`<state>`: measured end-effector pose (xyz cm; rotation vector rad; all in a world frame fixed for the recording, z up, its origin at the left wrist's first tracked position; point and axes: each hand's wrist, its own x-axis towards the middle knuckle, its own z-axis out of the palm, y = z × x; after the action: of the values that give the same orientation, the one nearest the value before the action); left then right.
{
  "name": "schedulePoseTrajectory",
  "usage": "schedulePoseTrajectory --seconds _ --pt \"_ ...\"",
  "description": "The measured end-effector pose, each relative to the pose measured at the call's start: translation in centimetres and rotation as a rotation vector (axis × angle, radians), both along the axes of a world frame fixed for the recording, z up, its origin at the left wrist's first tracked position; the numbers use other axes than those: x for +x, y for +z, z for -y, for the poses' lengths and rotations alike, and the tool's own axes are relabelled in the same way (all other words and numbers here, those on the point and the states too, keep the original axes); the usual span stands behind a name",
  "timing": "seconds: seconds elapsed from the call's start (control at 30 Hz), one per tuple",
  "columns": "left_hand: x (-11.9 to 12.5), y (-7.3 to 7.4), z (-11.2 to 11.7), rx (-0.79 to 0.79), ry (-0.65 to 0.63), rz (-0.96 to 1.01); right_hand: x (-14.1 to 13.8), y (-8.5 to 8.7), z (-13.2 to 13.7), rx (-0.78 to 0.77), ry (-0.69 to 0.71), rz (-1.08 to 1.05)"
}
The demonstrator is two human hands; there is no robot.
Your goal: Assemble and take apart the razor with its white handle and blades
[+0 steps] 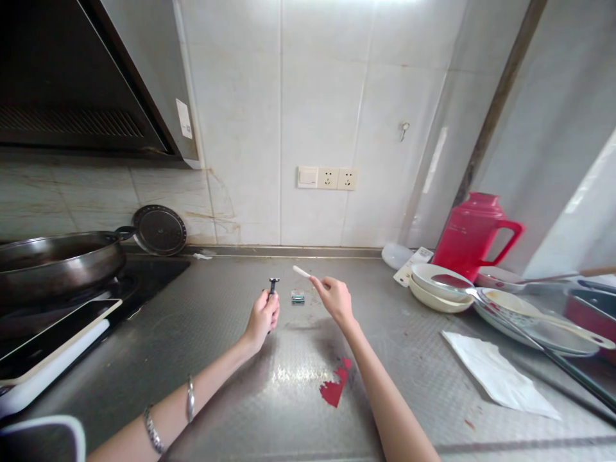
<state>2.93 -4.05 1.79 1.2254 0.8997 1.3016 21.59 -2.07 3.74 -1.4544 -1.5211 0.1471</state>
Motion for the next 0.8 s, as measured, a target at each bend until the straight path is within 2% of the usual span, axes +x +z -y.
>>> schedulePoseTrajectory --seconds 0.1,0.2,0.27,0.33,0.43,0.57,0.7,0.8 --pt "0.0 -0.4 -0.2 0.013 0.020 -0.023 -2.3 1.0 1.1 -0.114 0.216 -0.385" --pt "-0.1 -0.6 -0.3 0.079 0.066 -0.060 -5.0 2.6 3.7 -0.288 0.509 -0.846" --pt "-0.1 -0.6 -0.2 0.116 0.075 -0.066 -6.4 3.4 5.8 -0.403 0.694 -1.049" --pt "-0.1 -0.6 -0.1 0.127 0.062 -0.045 -7.6 3.5 7.8 -0.478 0.778 -1.155" --pt "0.1 -0.5 -0.1 0.102 0.044 0.015 -9.3 2.1 10.4 -0.563 0.797 -1.242" --pt "0.2 -0.6 -0.3 0.097 0.064 0.073 -10.8 0.1 12.7 -0.666 0.724 -1.325" --pt "0.2 -0.5 0.1 0.108 0.052 0.021 -10.7 1.2 12.5 -0.550 0.725 -1.346" --pt "0.3 -0.3 0.4 0.171 0.093 -0.019 -10.6 1.9 11.6 -0.540 0.720 -1.355"
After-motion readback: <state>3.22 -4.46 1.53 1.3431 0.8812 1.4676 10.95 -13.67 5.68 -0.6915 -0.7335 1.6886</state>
